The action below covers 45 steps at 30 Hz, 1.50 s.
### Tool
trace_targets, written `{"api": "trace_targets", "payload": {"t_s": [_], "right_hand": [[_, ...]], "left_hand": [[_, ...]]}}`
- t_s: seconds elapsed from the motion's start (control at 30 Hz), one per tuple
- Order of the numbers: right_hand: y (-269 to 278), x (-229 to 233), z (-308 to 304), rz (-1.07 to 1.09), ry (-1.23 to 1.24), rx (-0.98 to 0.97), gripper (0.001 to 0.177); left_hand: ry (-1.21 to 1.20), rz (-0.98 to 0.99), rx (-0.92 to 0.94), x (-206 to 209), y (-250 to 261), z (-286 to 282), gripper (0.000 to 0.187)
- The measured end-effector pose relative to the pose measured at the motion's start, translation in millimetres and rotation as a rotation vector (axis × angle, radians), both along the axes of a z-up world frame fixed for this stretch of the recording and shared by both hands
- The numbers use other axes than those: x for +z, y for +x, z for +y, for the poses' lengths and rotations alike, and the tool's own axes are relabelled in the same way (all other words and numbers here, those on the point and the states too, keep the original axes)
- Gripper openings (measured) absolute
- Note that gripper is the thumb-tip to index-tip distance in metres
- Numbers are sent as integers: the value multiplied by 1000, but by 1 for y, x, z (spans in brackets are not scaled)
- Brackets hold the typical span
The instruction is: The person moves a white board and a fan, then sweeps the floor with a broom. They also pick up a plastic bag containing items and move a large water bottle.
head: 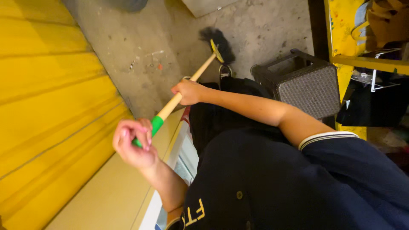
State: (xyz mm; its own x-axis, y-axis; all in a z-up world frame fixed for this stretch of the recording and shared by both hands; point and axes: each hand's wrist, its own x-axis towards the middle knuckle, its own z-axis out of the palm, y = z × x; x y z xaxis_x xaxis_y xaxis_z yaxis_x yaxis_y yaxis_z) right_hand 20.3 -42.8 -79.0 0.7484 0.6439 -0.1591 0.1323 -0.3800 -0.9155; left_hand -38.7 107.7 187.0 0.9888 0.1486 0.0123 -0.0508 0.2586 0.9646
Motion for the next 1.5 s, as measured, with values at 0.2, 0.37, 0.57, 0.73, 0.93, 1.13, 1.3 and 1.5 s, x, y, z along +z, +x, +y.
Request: {"api": "trace_targets", "payload": {"t_s": [0.2,0.37,0.57,0.73,0.93,1.13,1.3,1.5], "right_hand": [[-27,50,-80,-141,153,-44,20],[-39,-6,-176,-118,-254,-297,16],[-18,-84,-187,-419,-252,-158,24],[20,-85,-58,-267,64,-47,25],[29,-12,43,-182,361,42,26],[4,75,20,-198,338,155,28],[-23,90,-75,-173,105,17,27],[-58,-22,-217,-198,-325,-327,13]], "left_hand": [[158,31,-115,41,-33,-33,56],[37,319,-387,-70,-9,-84,38],[141,410,-234,-113,-21,-94,35],[216,349,-149,-54,-20,-47,30],[329,243,-162,27,-6,-48,22],[256,174,-51,89,-50,-26,44],[158,234,-156,55,-47,-16,57],[74,304,-752,-113,14,-86,35]]}}
